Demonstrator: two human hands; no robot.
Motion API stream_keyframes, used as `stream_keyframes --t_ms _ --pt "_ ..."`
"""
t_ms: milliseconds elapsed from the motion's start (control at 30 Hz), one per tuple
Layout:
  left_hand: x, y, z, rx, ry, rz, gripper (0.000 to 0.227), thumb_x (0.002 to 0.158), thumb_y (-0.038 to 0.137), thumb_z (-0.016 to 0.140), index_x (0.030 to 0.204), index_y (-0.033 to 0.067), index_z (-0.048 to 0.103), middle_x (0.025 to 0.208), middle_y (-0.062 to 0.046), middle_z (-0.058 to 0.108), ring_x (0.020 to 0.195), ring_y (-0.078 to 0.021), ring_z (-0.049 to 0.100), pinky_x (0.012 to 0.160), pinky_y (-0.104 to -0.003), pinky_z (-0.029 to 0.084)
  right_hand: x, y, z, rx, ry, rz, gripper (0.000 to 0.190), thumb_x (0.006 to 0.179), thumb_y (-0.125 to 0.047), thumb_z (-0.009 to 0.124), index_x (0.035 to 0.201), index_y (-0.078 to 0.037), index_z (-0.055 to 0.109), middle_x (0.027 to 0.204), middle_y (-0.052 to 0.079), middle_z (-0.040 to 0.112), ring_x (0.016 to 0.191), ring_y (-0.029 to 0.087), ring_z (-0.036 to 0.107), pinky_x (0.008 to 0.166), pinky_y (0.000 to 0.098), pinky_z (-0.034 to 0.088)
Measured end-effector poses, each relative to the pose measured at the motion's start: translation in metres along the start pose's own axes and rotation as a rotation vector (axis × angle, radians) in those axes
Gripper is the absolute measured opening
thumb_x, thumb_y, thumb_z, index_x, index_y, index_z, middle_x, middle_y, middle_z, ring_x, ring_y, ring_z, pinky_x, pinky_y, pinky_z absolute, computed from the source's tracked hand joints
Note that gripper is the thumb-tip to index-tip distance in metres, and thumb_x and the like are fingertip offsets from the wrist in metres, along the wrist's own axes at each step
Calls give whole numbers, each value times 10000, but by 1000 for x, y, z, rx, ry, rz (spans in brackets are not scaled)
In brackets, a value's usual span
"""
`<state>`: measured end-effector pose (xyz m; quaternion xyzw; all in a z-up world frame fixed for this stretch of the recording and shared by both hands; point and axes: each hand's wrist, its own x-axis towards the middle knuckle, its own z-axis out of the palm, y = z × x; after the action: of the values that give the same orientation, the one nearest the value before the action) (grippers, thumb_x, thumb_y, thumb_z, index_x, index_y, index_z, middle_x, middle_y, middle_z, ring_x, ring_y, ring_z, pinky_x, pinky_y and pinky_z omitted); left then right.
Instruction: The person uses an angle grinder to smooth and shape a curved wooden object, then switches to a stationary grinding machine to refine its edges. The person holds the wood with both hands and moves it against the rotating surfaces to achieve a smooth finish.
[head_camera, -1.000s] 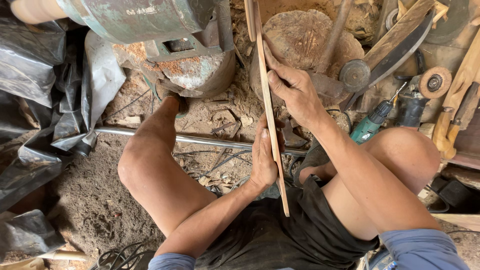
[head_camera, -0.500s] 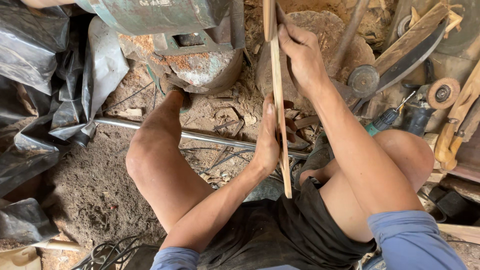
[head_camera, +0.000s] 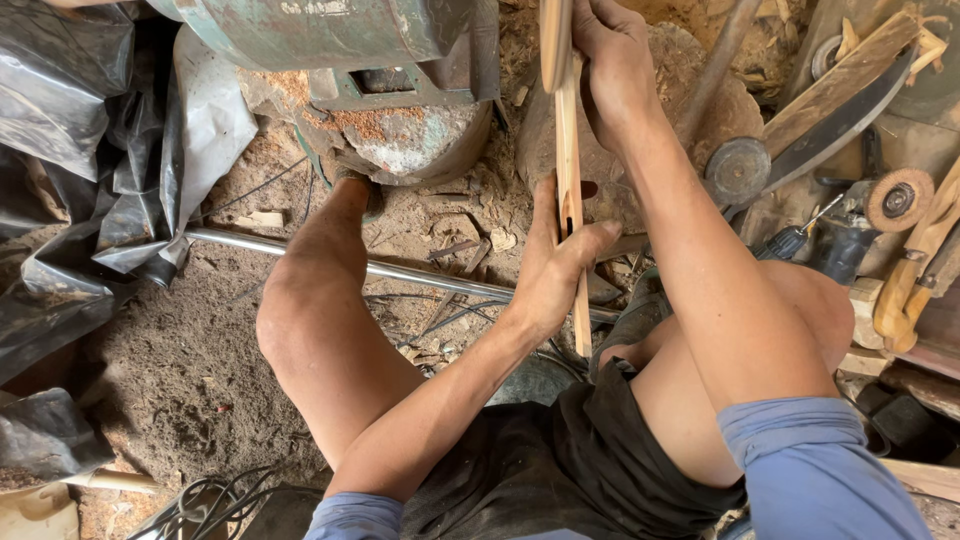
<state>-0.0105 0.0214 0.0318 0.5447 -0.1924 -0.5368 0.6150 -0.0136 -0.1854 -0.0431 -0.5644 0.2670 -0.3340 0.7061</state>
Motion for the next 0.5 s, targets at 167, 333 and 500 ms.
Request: stream_keyframes --t_ms 167,333,500 --pt "12 3 0 4 44 -47 923 792 243 675 1561 -17 236 1026 -178 547 864 -207 596 688 -320 522 11 7 -1 -109 44 4 339 1121 -262 473 1120 -60 745 877 4 667 826 100 600 946 320 540" --pt "22 7 1 -144 45 -33 845 795 211 700 1501 -35 306 1009 -92 531 816 -153 571 666 -298 548 20 11 2 -19 51 -7 331 1128 -262 483 1010 -45 704 808 8 579 742 110 496 784 341 460" --pt "30 15 0 -111 57 -63 822 784 220 688 1484 -26 333 885 -88 545 645 -125 505 521 -270 442 31 17 -3 50 69 12 260 1084 -175 498 951 -38 675 825 24 595 779 120 542 818 344 481"
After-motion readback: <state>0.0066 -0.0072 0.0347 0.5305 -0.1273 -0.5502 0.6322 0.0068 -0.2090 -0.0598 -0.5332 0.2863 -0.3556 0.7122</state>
